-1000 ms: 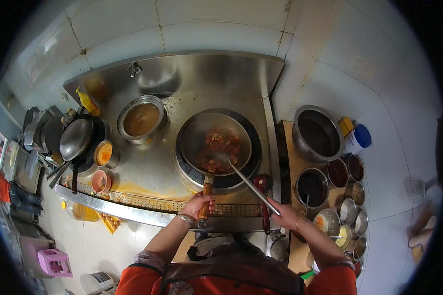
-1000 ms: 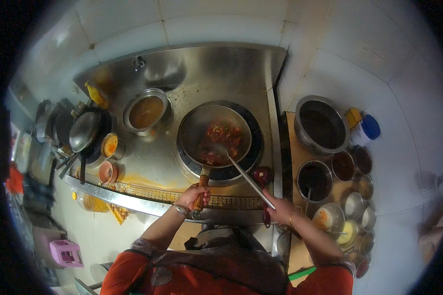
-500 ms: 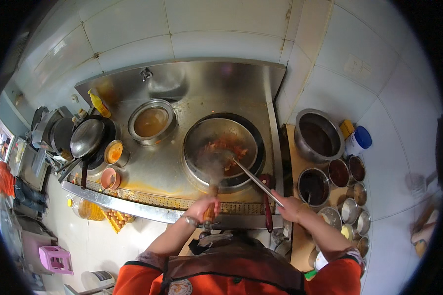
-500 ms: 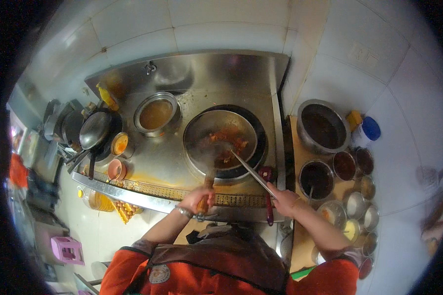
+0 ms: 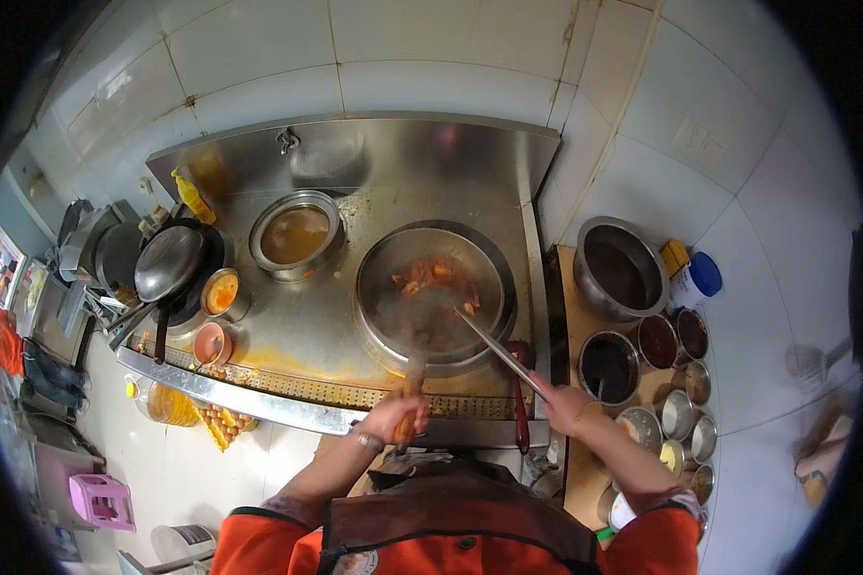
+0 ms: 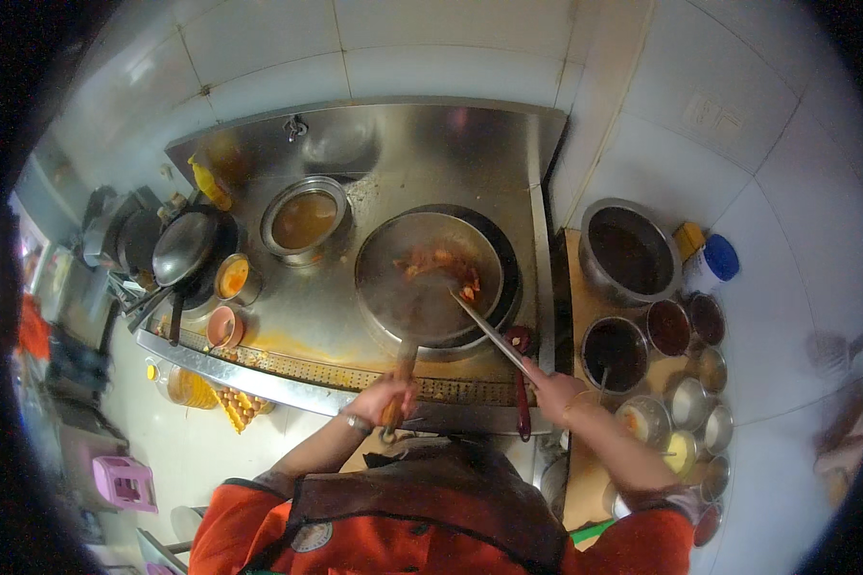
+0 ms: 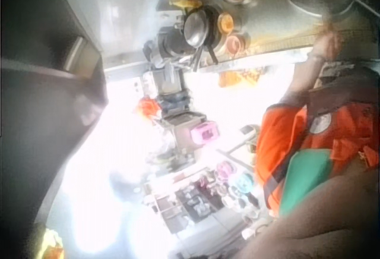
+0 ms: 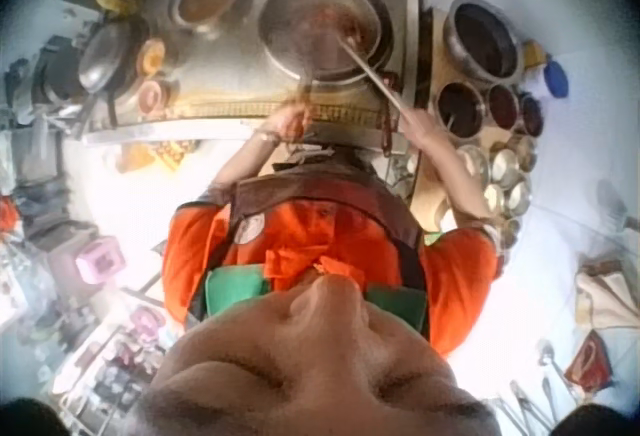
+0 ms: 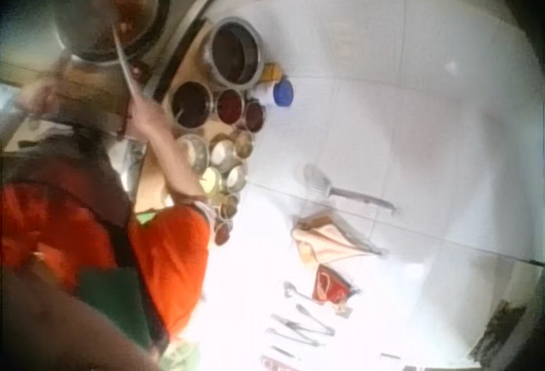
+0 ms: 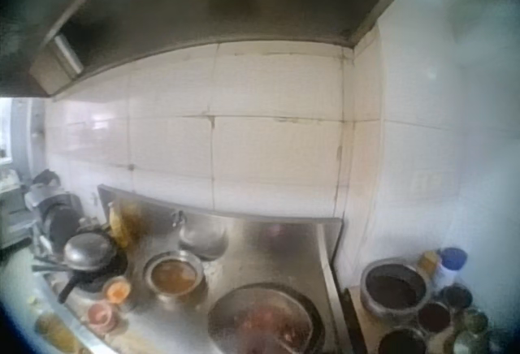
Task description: The person stir-fries chopped vegetables in a wok over a high flame, adding seasonings and liquids from nearby containers. They repeatedly transfer the cooked mixture into a separate pan and continue cooking additional batches of vegetables.
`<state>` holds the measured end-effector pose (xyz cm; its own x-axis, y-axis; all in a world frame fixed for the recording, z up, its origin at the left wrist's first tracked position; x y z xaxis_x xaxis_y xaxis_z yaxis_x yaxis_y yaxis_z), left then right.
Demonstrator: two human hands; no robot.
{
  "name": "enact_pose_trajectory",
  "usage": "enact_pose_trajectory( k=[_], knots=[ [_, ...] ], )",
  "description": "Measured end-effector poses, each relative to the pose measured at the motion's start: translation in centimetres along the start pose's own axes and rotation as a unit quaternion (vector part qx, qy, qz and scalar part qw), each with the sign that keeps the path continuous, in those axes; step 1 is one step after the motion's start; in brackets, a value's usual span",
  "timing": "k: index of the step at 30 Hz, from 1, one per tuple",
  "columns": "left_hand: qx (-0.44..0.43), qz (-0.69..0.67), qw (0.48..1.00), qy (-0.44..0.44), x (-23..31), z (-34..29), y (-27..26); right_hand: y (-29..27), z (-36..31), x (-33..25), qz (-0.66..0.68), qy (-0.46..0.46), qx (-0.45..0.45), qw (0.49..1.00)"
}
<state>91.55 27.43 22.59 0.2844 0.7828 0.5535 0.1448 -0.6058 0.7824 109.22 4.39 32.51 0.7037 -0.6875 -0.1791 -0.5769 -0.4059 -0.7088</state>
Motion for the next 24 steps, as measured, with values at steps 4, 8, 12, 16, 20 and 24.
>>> enact_pose_trajectory(
  k=[4, 8, 12, 16, 20, 24],
  knots=[
    [-0.008, 0.091, 0.996, -0.021, -2.0, -5.4, -0.8, 2.4, 0.0, -1.4, 0.045, -0.016, 0.05, 0.998],
    [-0.071, -0.125, 0.988, -0.062, -0.5, -1.1, -3.8, 4.9, -1.3, -1.6, 0.204, -0.161, 0.102, 0.96],
    [-0.009, 0.006, 1.0, -0.027, 1.2, 3.3, -5.3, 3.1, 2.2, -4.8, 0.188, -0.11, 0.151, 0.964],
    [0.062, 0.128, 0.99, -0.024, 1.1, 4.6, -6.7, 5.8, 8.7, -5.9, 0.193, -0.041, 0.186, 0.962],
    [0.131, 0.439, 0.883, 0.106, 1.0, 1.5, -7.9, 14.0, 12.9, -3.5, 0.576, -0.177, 0.143, 0.785],
    [0.223, 0.57, 0.784, 0.103, 0.9, -5.3, -10.7, 25.2, 14.2, -2.3, 0.436, -0.225, -0.081, 0.868]
  ],
)
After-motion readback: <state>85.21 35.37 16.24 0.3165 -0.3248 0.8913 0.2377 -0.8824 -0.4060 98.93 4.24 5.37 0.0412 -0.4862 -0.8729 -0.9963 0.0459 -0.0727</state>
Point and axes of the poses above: each hand's wrist, its own z-axis towards the middle knuckle, its own y-axis out of the palm, x = y × z, the point moved 4 cm from there along z, towards the middle knuckle, and after that the axes turned 13 degrees about -x, right-handed, at the moved point
